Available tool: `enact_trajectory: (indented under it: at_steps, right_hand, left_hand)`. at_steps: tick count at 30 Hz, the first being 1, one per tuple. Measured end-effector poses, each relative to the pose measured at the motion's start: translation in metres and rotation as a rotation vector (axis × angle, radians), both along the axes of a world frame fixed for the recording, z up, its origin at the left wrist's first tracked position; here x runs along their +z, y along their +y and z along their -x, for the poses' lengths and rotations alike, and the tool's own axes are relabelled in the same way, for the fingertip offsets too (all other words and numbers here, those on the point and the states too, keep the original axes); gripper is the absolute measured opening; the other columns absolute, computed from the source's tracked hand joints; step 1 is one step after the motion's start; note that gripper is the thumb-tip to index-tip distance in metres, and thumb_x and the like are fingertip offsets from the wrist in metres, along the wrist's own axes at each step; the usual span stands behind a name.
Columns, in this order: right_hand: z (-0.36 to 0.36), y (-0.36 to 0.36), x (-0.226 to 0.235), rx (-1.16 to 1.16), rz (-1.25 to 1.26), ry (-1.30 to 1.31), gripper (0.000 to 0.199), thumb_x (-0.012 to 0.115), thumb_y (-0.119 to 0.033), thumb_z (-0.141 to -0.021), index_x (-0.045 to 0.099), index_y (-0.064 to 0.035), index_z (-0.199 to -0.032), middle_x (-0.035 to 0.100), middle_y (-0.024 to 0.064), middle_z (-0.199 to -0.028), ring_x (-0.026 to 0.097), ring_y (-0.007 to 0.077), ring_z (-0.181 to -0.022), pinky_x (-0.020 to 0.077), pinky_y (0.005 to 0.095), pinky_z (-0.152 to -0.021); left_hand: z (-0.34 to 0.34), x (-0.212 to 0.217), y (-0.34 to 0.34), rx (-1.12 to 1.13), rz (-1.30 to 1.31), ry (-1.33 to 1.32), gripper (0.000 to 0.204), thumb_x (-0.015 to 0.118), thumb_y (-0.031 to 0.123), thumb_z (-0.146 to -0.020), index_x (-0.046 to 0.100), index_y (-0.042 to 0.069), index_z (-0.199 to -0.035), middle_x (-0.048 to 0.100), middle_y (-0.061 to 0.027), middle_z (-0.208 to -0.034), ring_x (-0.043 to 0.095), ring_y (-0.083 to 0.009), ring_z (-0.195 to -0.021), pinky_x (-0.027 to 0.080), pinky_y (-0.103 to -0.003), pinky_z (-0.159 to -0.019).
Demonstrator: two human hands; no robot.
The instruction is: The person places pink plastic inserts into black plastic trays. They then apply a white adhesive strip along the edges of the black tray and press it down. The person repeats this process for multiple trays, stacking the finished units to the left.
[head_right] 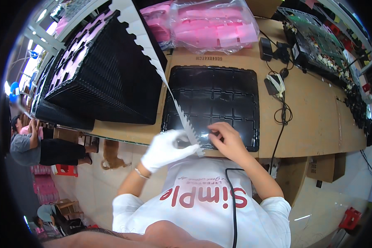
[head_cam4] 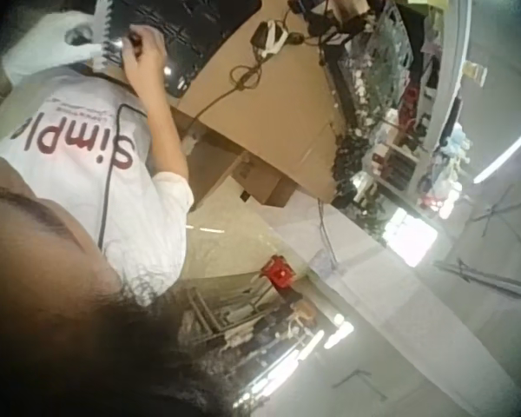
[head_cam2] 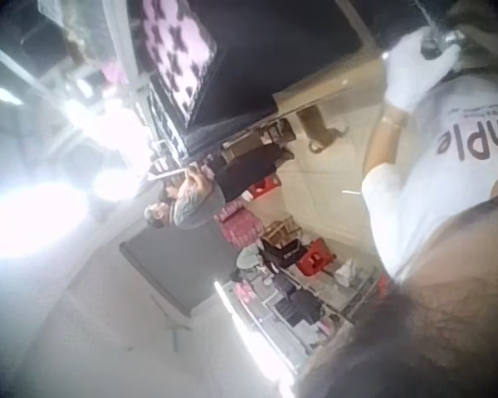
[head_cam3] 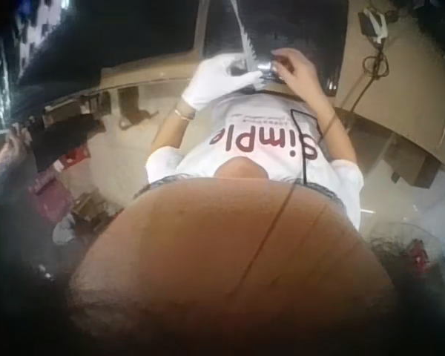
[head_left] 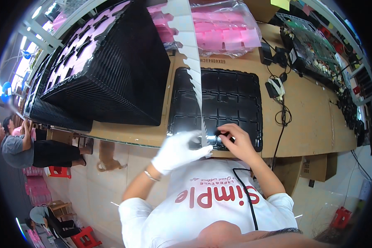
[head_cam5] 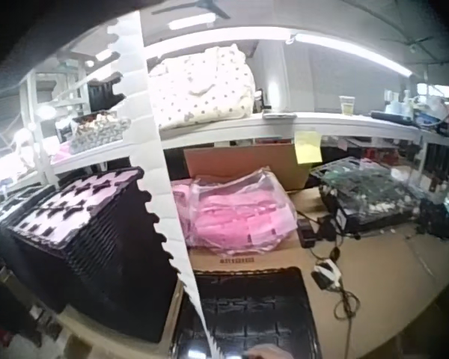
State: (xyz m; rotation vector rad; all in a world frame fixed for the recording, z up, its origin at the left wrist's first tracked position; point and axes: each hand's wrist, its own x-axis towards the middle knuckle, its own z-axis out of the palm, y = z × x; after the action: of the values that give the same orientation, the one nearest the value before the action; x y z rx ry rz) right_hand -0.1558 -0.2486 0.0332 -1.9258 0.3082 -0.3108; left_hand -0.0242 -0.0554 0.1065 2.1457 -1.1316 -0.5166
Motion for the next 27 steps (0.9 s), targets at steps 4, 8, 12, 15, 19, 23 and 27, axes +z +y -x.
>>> enact_trajectory:
  at_steps: [4,8,12,15,19,23,27]
  right_hand:
    - [-0.001,0.016,-0.025,0.106,0.271,-0.029,0.029,0.078,-0.021,-0.078,0.069,-0.0052,-0.101,0.065,0.0079,-0.110,0.050,0.0286,-0.103,0.0435,0.0370,-0.089]
    - [-0.003,0.030,-0.046,0.073,-0.006,0.057,0.022,0.077,-0.020,-0.081,0.069,-0.0025,-0.093,0.068,0.0055,-0.095,0.060,0.0176,-0.086,0.0489,0.0291,-0.070]
    - [-0.021,0.035,-0.027,0.148,-0.375,0.259,0.016,0.075,-0.011,-0.086,0.066,0.0005,-0.093,0.068,0.0027,-0.086,0.061,0.0057,-0.074,0.0481,0.0204,-0.066]
    - [-0.029,0.039,-0.022,0.139,-0.448,0.202,0.015,0.073,-0.008,-0.087,0.066,0.0013,-0.096,0.068,0.0030,-0.083,0.061,0.0042,-0.074,0.0490,0.0183,-0.067]
    - [-0.038,0.037,-0.020,0.077,-0.448,0.167,0.009,0.072,-0.007,-0.087,0.068,-0.0005,-0.092,0.069,0.0044,-0.088,0.063,0.0066,-0.076,0.0514,0.0208,-0.069]
    - [-0.045,0.039,-0.015,0.054,-0.092,-0.151,0.007,0.074,-0.001,-0.081,0.068,-0.0026,-0.085,0.066,0.0066,-0.087,0.064,0.0126,-0.078,0.0520,0.0255,-0.071]
    - [-0.067,0.031,-0.007,0.237,0.394,-0.594,0.012,0.076,-0.001,-0.073,0.066,-0.0055,-0.079,0.063,0.0094,-0.094,0.059,0.0259,-0.081,0.0482,0.0374,-0.075]
  left_hand:
    - [0.015,-0.082,-0.002,0.338,0.202,0.558,0.020,0.068,0.023,-0.090,0.072,0.003,-0.091,0.070,-0.0063,-0.079,0.063,-0.0131,-0.068,0.050,-0.029,-0.064]
    - [0.007,-0.091,0.009,0.489,0.377,0.656,0.017,0.068,0.016,-0.091,0.070,0.002,-0.101,0.070,-0.0026,-0.087,0.059,-0.0074,-0.073,0.048,-0.024,-0.064]
    - [-0.002,-0.070,0.002,0.474,0.428,0.780,0.021,0.070,0.017,-0.090,0.069,0.001,-0.103,0.069,-0.0024,-0.089,0.057,-0.0051,-0.070,0.045,-0.021,-0.061]
    - [-0.007,-0.067,-0.002,0.521,0.394,0.920,0.022,0.078,0.020,-0.084,0.069,0.003,-0.095,0.067,-0.0011,-0.078,0.055,-0.0049,-0.060,0.042,-0.020,-0.055]
    - [-0.008,-0.064,-0.008,0.592,0.441,0.840,0.021,0.078,0.018,-0.084,0.069,0.002,-0.093,0.067,-0.0021,-0.077,0.056,-0.0057,-0.060,0.043,-0.020,-0.054]
    - [-0.015,-0.066,-0.010,0.614,0.402,0.883,0.019,0.077,0.016,-0.086,0.069,0.001,-0.093,0.067,-0.0022,-0.077,0.056,-0.0058,-0.060,0.043,-0.020,-0.055]
    - [-0.029,-0.080,-0.010,0.742,0.518,0.848,0.015,0.074,0.014,-0.088,0.068,0.001,-0.093,0.066,-0.0006,-0.077,0.056,-0.0052,-0.061,0.043,-0.020,-0.055]
